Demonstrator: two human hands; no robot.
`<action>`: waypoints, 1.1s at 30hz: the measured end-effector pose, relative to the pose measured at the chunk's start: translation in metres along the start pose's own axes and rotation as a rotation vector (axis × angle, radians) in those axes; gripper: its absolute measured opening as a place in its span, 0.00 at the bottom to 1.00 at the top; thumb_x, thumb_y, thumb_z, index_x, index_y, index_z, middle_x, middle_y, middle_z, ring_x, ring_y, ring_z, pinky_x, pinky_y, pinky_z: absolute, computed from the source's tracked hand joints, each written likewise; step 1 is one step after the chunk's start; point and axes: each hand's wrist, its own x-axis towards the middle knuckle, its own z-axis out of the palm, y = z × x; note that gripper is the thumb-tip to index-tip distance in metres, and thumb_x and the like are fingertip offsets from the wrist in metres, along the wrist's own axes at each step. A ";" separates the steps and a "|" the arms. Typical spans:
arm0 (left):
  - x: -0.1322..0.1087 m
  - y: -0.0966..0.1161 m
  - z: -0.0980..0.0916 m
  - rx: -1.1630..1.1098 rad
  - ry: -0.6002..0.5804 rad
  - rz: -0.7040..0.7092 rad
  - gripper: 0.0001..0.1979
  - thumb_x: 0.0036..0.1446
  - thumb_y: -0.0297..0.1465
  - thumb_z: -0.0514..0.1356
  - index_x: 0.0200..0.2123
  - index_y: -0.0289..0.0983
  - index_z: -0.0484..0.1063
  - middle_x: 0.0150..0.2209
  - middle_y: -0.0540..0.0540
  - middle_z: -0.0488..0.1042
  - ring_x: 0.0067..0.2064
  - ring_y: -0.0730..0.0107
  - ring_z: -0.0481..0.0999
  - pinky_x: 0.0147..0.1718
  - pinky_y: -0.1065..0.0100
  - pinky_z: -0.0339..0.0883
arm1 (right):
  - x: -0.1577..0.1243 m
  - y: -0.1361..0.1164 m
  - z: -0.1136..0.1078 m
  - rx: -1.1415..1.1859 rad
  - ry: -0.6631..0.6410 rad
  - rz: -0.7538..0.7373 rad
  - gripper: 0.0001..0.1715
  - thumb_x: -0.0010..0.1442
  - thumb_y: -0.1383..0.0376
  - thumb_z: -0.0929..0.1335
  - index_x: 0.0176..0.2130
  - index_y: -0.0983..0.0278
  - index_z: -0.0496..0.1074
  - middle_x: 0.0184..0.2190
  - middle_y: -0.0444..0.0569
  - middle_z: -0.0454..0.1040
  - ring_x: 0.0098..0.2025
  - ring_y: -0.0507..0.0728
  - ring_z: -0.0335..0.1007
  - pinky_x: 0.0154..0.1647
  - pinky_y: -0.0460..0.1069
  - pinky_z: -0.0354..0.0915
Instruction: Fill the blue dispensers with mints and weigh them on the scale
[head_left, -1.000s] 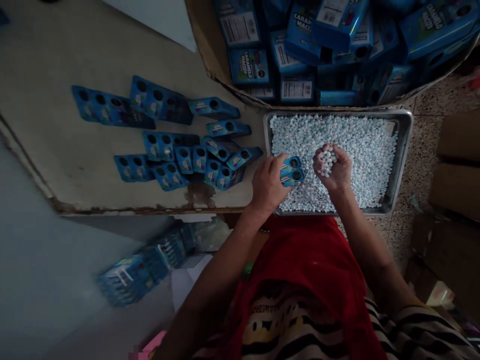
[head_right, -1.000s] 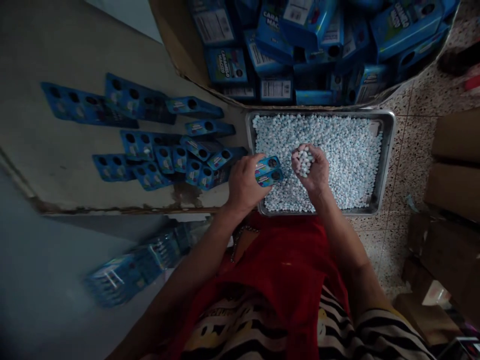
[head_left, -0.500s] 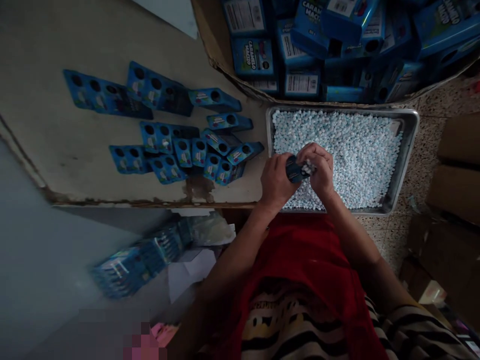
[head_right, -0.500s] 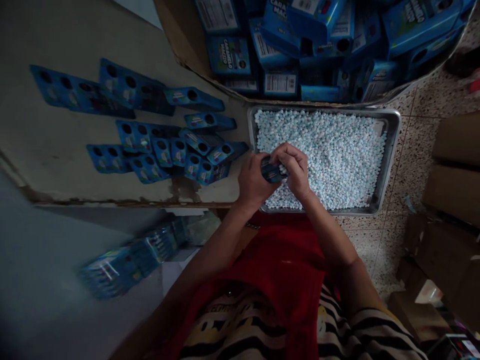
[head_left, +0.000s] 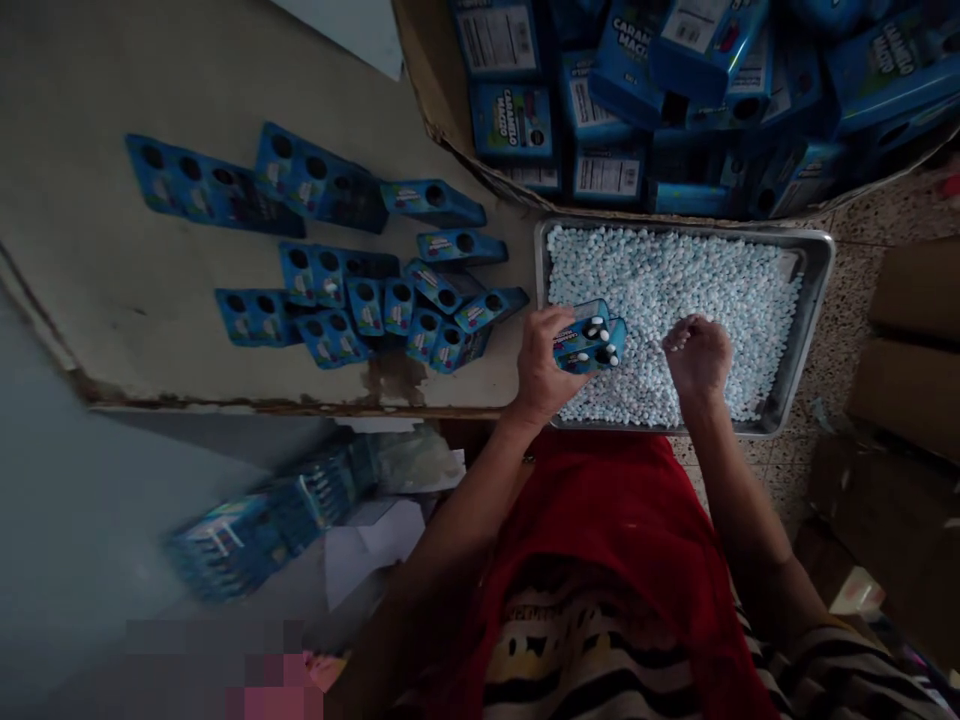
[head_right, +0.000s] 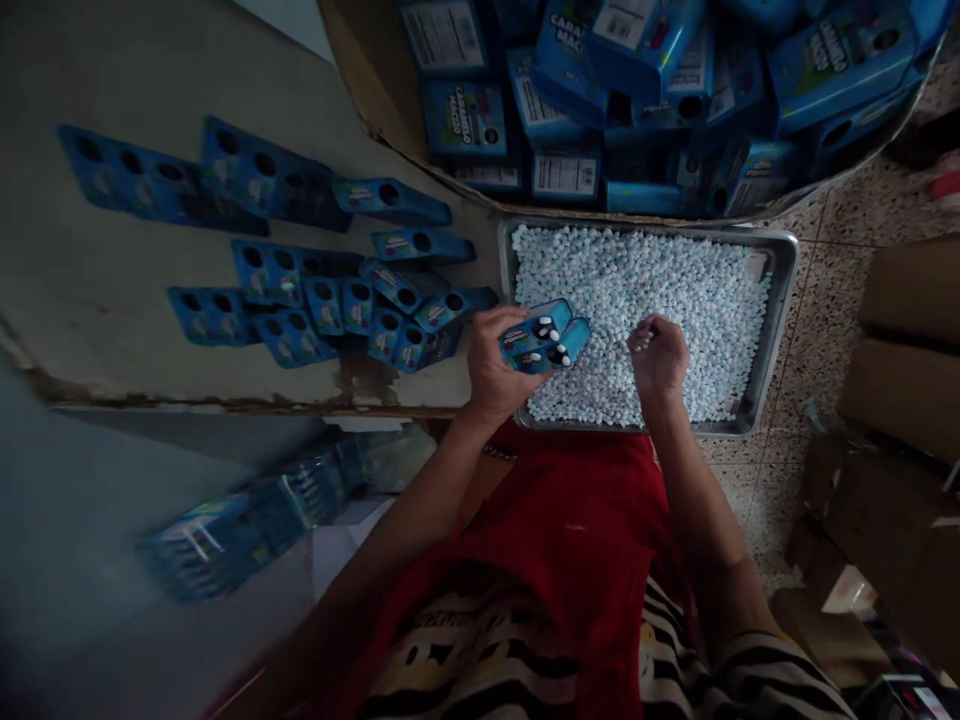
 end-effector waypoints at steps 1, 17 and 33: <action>-0.001 0.001 0.003 -0.019 0.015 -0.018 0.36 0.60 0.55 0.74 0.59 0.40 0.68 0.59 0.37 0.76 0.63 0.45 0.77 0.65 0.38 0.72 | 0.000 0.003 -0.010 -0.043 0.051 0.014 0.17 0.58 0.46 0.71 0.33 0.55 0.70 0.27 0.45 0.70 0.30 0.56 0.69 0.33 0.52 0.73; -0.006 0.015 -0.013 0.310 -0.065 -0.080 0.32 0.52 0.23 0.71 0.60 0.43 0.75 0.55 0.39 0.78 0.58 0.45 0.79 0.61 0.48 0.75 | -0.044 -0.010 -0.009 -0.952 -0.086 -0.353 0.12 0.68 0.53 0.74 0.38 0.57 0.82 0.38 0.50 0.80 0.37 0.60 0.77 0.39 0.57 0.76; -0.034 0.004 -0.004 0.236 0.010 -0.193 0.34 0.50 0.28 0.76 0.60 0.40 0.75 0.53 0.38 0.80 0.55 0.46 0.79 0.58 0.53 0.74 | -0.059 0.042 0.054 -0.581 -0.217 -0.211 0.15 0.62 0.52 0.79 0.38 0.59 0.79 0.31 0.41 0.72 0.31 0.52 0.65 0.35 0.49 0.63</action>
